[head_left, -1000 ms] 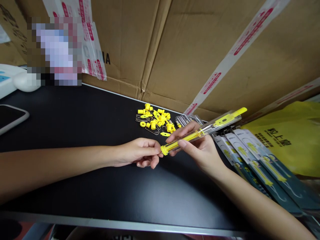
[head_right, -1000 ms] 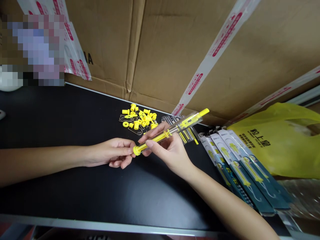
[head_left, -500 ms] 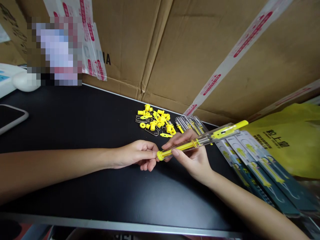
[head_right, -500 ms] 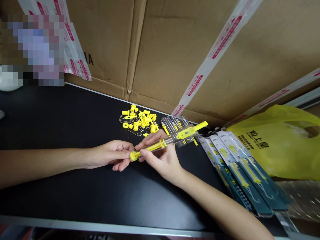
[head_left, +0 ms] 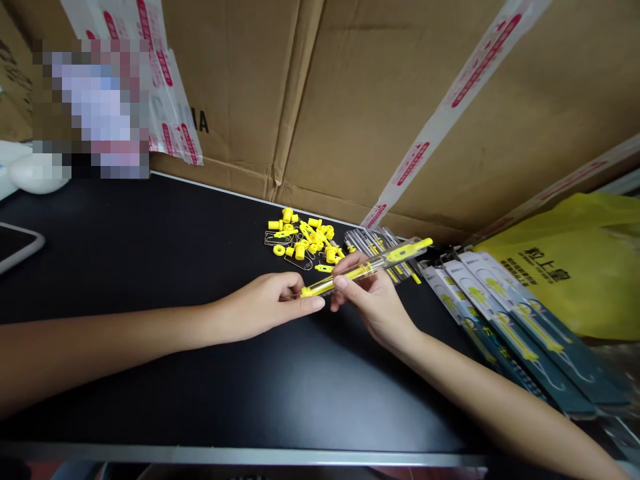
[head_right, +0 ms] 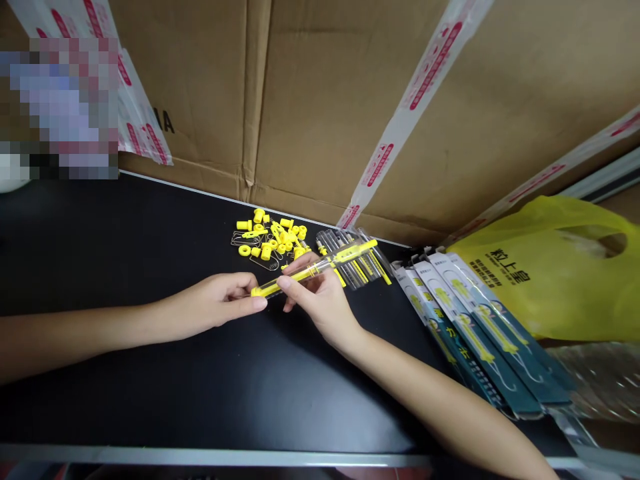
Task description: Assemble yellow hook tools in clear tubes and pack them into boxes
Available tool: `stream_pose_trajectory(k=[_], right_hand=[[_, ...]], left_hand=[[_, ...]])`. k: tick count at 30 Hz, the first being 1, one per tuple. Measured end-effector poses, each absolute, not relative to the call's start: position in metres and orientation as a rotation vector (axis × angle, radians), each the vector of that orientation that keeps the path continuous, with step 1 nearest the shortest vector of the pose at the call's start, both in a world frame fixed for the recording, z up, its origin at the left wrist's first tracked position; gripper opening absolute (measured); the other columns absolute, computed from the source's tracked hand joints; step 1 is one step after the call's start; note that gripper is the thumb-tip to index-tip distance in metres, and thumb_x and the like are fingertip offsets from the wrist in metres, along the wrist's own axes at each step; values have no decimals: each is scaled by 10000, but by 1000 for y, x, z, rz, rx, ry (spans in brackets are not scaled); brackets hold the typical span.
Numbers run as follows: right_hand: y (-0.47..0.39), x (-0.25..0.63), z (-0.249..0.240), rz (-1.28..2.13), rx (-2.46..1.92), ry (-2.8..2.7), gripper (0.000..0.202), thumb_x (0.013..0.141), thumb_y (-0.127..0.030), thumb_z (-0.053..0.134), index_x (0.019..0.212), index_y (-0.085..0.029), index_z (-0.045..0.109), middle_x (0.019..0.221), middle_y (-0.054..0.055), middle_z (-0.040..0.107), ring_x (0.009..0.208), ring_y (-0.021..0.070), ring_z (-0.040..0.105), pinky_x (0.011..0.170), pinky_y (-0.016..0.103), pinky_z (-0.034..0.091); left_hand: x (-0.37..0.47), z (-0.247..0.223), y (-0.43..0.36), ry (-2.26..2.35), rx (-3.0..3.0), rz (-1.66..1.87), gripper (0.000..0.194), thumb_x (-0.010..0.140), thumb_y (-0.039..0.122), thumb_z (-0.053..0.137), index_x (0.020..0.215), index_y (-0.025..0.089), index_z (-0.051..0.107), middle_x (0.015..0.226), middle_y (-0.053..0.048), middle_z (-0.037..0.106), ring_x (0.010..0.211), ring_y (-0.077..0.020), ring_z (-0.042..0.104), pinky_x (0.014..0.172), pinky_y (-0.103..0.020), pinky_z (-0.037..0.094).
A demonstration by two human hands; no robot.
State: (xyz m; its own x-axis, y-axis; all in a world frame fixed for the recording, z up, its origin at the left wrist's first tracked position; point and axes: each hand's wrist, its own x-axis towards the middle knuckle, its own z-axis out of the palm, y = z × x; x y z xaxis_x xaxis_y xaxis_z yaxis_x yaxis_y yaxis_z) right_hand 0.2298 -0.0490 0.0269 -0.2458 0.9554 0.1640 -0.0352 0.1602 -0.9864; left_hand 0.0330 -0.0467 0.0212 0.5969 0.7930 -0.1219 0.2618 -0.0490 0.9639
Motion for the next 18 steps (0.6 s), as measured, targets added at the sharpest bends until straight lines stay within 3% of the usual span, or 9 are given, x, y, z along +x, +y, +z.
stream_pose_trajectory(k=[8, 13, 18], right_hand=[[-60, 225, 35, 1224, -976, -1594, 249, 745, -305, 734, 817, -183, 530, 682, -57, 577, 486, 66, 576, 488, 204, 505], [-70, 224, 32, 1320, -953, -1554, 259, 756, -337, 723, 855, -185, 537, 650, -51, 601, 487, 82, 573, 479, 224, 522], [-77, 218, 20, 1321, -909, -1512, 255, 771, -344, 707, 805, -182, 512, 674, -19, 653, 502, 94, 586, 498, 242, 519]], left_hand=[[32, 26, -44, 892, 1649, 606, 341, 846, 536, 527, 870, 200, 474, 542, 84, 364, 466, -65, 275, 428, -191, 159], [23, 31, -54, 838, 1601, 644, 310, 892, 509, 465, 891, 199, 462, 583, 77, 349, 480, -60, 301, 425, -161, 211], [18, 14, -67, 731, 1407, 631, 280, 927, 485, 395, 1063, 240, 409, 583, 97, 270, 431, -57, 238, 384, -136, 173]])
